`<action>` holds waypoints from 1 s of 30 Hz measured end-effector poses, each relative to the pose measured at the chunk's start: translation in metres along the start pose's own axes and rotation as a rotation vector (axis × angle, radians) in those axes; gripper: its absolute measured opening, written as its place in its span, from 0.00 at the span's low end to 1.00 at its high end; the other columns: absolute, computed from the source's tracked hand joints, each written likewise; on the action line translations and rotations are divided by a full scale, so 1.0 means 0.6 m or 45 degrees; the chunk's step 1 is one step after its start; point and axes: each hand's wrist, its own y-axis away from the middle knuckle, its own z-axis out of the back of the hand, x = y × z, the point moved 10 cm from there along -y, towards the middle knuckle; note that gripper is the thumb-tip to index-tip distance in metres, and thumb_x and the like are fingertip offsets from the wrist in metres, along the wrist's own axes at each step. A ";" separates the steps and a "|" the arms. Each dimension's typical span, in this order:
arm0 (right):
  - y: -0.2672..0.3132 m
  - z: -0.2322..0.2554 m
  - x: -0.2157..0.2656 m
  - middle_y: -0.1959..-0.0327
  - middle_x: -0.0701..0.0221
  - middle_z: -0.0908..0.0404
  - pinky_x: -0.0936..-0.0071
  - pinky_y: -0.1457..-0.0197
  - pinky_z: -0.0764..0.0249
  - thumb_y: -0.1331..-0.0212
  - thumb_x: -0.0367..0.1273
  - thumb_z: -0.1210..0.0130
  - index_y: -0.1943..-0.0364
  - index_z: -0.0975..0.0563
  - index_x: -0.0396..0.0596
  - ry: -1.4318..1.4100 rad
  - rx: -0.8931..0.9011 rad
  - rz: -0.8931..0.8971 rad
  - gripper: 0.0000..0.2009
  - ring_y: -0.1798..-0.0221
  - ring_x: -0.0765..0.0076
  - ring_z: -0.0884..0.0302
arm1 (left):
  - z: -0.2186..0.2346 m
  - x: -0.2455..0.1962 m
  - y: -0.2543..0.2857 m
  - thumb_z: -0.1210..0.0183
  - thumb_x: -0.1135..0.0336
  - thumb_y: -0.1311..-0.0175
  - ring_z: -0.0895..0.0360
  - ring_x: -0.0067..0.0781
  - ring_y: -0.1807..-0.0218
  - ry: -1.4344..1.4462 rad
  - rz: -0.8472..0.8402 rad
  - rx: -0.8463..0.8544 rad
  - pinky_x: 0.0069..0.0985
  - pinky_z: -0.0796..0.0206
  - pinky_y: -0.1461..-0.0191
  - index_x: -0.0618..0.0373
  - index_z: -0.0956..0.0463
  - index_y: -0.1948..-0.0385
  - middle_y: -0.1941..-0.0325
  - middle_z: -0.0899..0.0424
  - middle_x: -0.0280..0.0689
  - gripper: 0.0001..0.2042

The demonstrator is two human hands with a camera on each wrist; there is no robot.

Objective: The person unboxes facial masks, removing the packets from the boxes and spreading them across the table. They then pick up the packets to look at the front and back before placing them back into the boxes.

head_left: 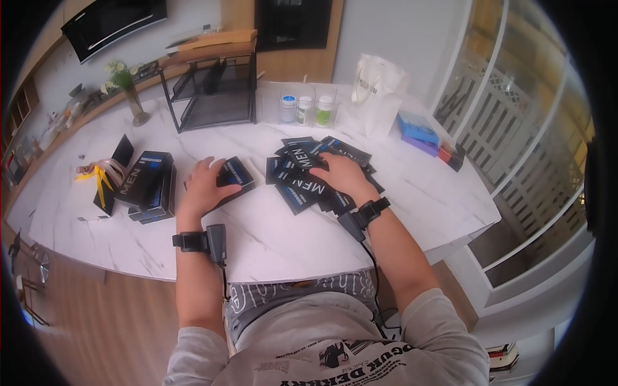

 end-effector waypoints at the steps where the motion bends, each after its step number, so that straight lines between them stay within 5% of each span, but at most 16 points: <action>1: -0.006 -0.006 -0.004 0.54 0.57 0.17 0.55 0.46 0.24 0.38 0.52 0.45 0.48 0.22 0.47 -0.010 0.045 -0.019 0.25 0.50 0.48 0.20 | 0.001 -0.009 -0.003 0.28 0.46 0.52 0.37 0.51 0.30 0.028 -0.038 -0.032 0.45 0.43 0.30 0.51 0.27 0.39 0.32 0.31 0.47 0.36; 7: -0.012 -0.004 0.013 0.66 0.54 0.16 0.53 0.55 0.20 0.38 0.40 0.46 0.61 0.19 0.44 0.243 -0.117 0.231 0.14 0.59 0.48 0.17 | -0.003 -0.049 -0.007 0.30 0.56 0.46 0.30 0.52 0.37 0.219 -0.204 -0.065 0.39 0.36 0.35 0.59 0.25 0.44 0.41 0.24 0.47 0.28; 13: -0.015 0.011 -0.013 0.66 0.56 0.16 0.52 0.55 0.20 0.41 0.36 0.46 0.68 0.18 0.46 0.139 -0.084 0.049 0.10 0.61 0.45 0.17 | -0.001 -0.091 -0.009 0.33 0.63 0.42 0.24 0.49 0.45 0.395 -0.254 -0.063 0.35 0.31 0.41 0.63 0.22 0.50 0.46 0.21 0.48 0.20; 17: 0.004 0.065 -0.033 0.67 0.56 0.16 0.54 0.56 0.21 0.41 0.34 0.45 0.67 0.19 0.47 -0.089 -0.368 -0.102 0.08 0.61 0.46 0.18 | -0.007 -0.111 -0.011 0.36 0.66 0.40 0.19 0.43 0.54 0.541 -0.204 -0.107 0.29 0.28 0.48 0.64 0.21 0.52 0.56 0.17 0.45 0.16; 19: 0.017 0.101 -0.033 0.68 0.56 0.17 0.55 0.57 0.22 0.40 0.33 0.46 0.67 0.19 0.46 -0.222 -0.518 -0.192 0.07 0.61 0.47 0.17 | -0.045 -0.120 -0.020 0.41 0.62 0.32 0.18 0.39 0.54 0.819 -0.163 0.078 0.28 0.27 0.49 0.66 0.21 0.53 0.56 0.15 0.44 0.15; 22: 0.056 0.144 0.038 0.67 0.57 0.16 0.58 0.58 0.22 0.40 0.30 0.47 0.64 0.19 0.46 -0.351 -0.671 -0.041 0.06 0.61 0.49 0.17 | -0.098 -0.168 -0.014 0.53 0.54 0.23 0.20 0.40 0.46 1.578 -0.019 0.433 0.35 0.27 0.41 0.66 0.26 0.46 0.46 0.19 0.45 0.22; 23: 0.078 0.154 0.078 0.63 0.59 0.16 0.62 0.57 0.21 0.41 0.27 0.47 0.61 0.19 0.45 -0.475 -0.840 0.200 0.07 0.60 0.50 0.18 | -0.103 -0.188 -0.009 0.54 0.53 0.23 0.20 0.40 0.45 1.852 0.009 0.502 0.37 0.27 0.40 0.66 0.27 0.44 0.44 0.20 0.45 0.22; 25: 0.096 0.125 0.149 0.56 0.64 0.16 0.63 0.46 0.25 0.46 0.24 0.44 0.59 0.17 0.44 -0.450 -0.753 0.686 0.11 0.50 0.56 0.19 | -0.106 -0.219 0.002 0.56 0.51 0.23 0.21 0.40 0.43 2.394 0.076 0.639 0.42 0.27 0.37 0.66 0.31 0.41 0.42 0.21 0.46 0.24; 26: 0.102 0.107 0.166 0.54 0.65 0.17 0.63 0.43 0.27 0.47 0.25 0.43 0.59 0.17 0.44 -0.426 -0.687 0.723 0.11 0.48 0.57 0.21 | -0.106 -0.213 0.002 0.58 0.49 0.23 0.22 0.41 0.41 2.442 0.154 0.601 0.45 0.26 0.38 0.66 0.32 0.40 0.41 0.23 0.47 0.26; 30: 0.115 0.093 0.206 0.50 0.68 0.20 0.63 0.37 0.34 0.48 0.29 0.37 0.58 0.17 0.45 -0.347 -0.511 0.722 0.12 0.41 0.59 0.28 | -0.112 -0.159 0.003 0.47 0.72 0.31 0.17 0.37 0.52 2.340 0.263 0.381 0.36 0.20 0.46 0.65 0.27 0.47 0.50 0.18 0.44 0.13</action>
